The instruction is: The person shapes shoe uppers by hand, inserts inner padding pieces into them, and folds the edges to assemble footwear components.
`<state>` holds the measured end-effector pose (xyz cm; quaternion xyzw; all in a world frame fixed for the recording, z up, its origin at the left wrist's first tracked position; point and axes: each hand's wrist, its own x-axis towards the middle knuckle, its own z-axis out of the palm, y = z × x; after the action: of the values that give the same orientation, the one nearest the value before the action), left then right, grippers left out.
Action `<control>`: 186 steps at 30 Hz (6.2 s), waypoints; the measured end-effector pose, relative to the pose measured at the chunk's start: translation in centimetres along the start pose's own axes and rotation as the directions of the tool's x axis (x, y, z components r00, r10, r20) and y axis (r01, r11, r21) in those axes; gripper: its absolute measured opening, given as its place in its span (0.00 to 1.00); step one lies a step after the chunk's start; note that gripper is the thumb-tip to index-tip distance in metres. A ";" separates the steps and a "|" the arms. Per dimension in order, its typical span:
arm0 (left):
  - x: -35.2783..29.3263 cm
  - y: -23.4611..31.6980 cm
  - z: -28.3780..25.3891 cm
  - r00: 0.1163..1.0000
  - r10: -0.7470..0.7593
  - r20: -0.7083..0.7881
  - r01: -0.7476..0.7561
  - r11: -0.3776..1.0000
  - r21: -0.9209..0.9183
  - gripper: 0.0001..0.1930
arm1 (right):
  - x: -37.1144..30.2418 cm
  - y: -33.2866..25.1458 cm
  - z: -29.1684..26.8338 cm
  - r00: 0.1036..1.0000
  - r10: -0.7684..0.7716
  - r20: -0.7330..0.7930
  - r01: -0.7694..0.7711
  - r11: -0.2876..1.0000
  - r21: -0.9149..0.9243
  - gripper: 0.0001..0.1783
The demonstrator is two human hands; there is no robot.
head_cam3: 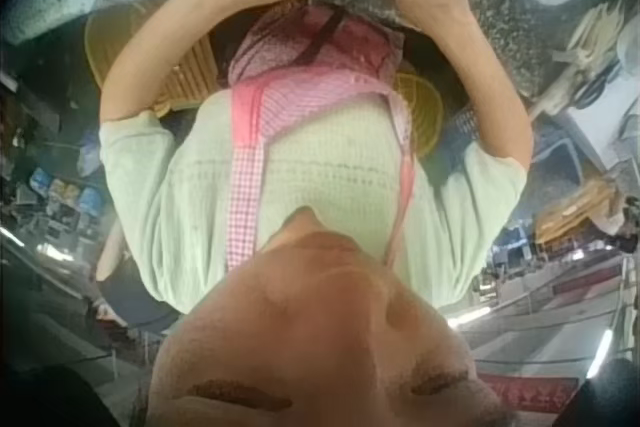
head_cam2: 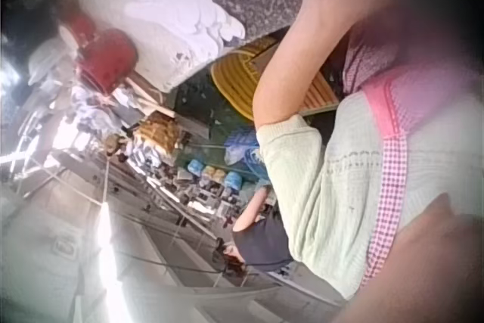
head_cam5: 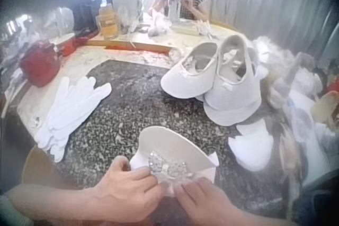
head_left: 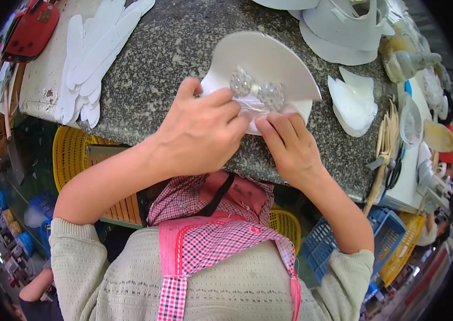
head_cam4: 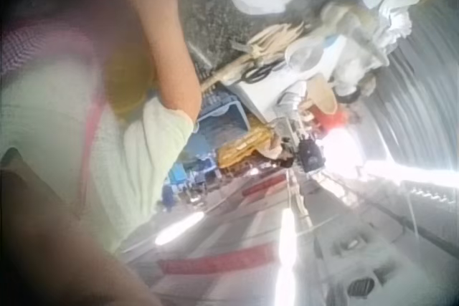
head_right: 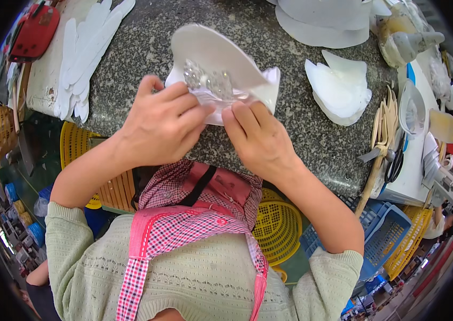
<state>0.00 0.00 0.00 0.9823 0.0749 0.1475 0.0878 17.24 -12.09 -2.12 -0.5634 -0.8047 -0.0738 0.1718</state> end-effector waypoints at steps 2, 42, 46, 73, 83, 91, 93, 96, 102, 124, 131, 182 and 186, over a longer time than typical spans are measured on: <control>1.4 0.5 -0.1 0.993 -0.091 -0.072 0.098 0.989 0.107 0.13 | 0.4 0.1 -0.2 0.998 -0.042 -0.047 0.044 0.998 0.036 0.12; 2.2 0.2 1.0 0.975 -0.152 -0.163 0.153 0.988 -0.003 0.11 | -0.3 -0.4 1.4 0.988 0.025 -0.154 -0.018 0.999 0.046 0.12; 2.5 1.2 1.5 0.981 -0.166 -0.096 0.178 0.976 0.126 0.15 | -0.2 -0.5 1.4 0.988 0.004 -0.154 -0.005 1.000 -0.004 0.12; 1.4 -0.8 1.5 0.979 0.035 -0.199 -0.018 0.996 0.089 0.14 | -0.1 -1.2 0.9 1.000 -0.021 -0.017 0.019 0.994 -0.110 0.14; -0.8 0.8 1.2 0.986 -0.095 -0.137 0.102 0.994 0.049 0.20 | 0.4 -1.4 0.6 0.996 -0.072 0.044 0.079 0.981 -0.176 0.14; 1.9 1.2 1.6 0.973 -0.186 -0.135 0.210 0.958 0.193 0.14 | 0.5 -1.3 0.4 0.992 -0.107 0.070 0.118 0.979 -0.164 0.14; 2.0 0.6 1.4 0.985 -0.151 -0.084 0.162 0.977 0.140 0.11 | 0.3 -1.2 0.5 0.991 -0.111 0.079 0.123 0.980 -0.156 0.15; 3.1 -0.3 0.9 0.991 -0.129 0.039 0.125 0.988 0.089 0.09 | 0.1 -0.6 0.7 0.993 -0.104 0.053 0.108 0.992 -0.061 0.13; 4.2 -2.6 0.7 0.979 0.040 0.200 -0.055 0.996 0.070 0.11 | 0.8 -0.7 0.6 0.990 -0.134 0.041 0.137 0.988 -0.073 0.10; 1.9 0.4 0.9 0.982 -0.164 -0.091 0.170 0.984 0.061 0.16 | 0.4 -1.1 0.7 0.988 -0.141 0.069 0.148 0.981 -0.121 0.12; 2.9 -1.0 0.5 0.993 -0.116 0.008 0.115 0.991 0.075 0.10 | 0.8 -1.1 0.5 0.991 -0.123 0.055 0.126 0.989 -0.070 0.11; 2.0 3.0 -0.6 0.984 0.097 0.150 -0.142 0.934 0.329 0.12 | -1.3 0.9 -1.6 0.996 -0.072 0.045 0.075 0.995 -0.065 0.19; 3.8 2.1 0.2 0.990 -0.093 0.109 0.083 0.992 0.090 0.12 | -1.4 0.8 -1.2 0.999 -0.041 -0.006 0.041 0.999 -0.025 0.19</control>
<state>3.93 -1.40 1.23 0.9877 0.1194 0.0841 0.0563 18.61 -13.41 -1.60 -0.5486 -0.8146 -0.0891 0.1657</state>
